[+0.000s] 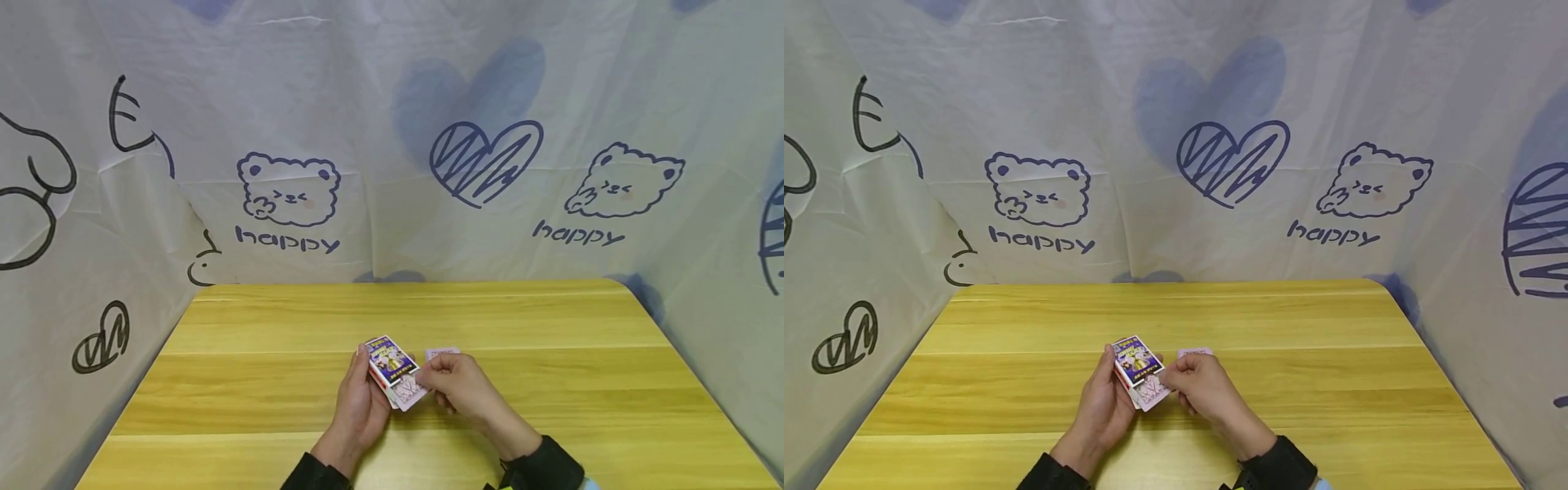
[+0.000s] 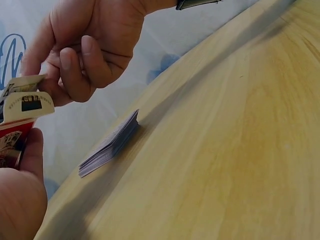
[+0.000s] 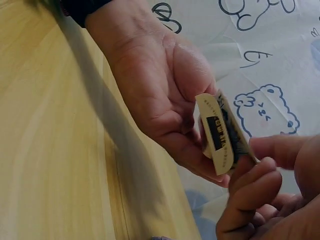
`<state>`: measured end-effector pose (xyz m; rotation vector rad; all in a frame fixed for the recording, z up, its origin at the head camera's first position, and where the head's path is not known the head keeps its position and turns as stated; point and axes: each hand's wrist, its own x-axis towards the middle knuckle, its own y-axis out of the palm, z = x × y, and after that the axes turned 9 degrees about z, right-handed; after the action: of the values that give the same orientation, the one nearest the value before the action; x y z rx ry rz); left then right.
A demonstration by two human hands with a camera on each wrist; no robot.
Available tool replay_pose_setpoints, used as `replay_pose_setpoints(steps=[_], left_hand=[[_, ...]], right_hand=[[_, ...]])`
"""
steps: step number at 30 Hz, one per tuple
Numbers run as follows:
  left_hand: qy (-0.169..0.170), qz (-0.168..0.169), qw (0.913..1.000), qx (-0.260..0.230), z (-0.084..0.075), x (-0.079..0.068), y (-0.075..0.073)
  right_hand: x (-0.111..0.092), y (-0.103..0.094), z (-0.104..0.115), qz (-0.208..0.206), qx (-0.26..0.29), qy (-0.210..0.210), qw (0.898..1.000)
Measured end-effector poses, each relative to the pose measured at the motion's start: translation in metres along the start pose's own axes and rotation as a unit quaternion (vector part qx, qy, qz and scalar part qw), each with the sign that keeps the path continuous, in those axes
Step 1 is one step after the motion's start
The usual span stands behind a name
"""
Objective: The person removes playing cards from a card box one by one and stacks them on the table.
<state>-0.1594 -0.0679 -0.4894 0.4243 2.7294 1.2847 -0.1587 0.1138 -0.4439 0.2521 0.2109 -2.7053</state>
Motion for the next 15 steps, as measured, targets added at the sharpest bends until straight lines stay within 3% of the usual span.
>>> replay_pose_setpoints(steps=[8, 15], left_hand=[[-0.009, -0.016, 0.9998, 0.001, -0.0004, 0.0003, -0.0007], [-0.007, -0.019, 0.9998, -0.004, -0.0025, 0.0007, -0.0016]], right_hand=[[-0.0029, -0.0009, 0.0018, 0.011, -0.012, -0.003, 1.0], [-0.0052, -0.004, 0.0059, 0.06, -0.012, -0.001, 0.998]])
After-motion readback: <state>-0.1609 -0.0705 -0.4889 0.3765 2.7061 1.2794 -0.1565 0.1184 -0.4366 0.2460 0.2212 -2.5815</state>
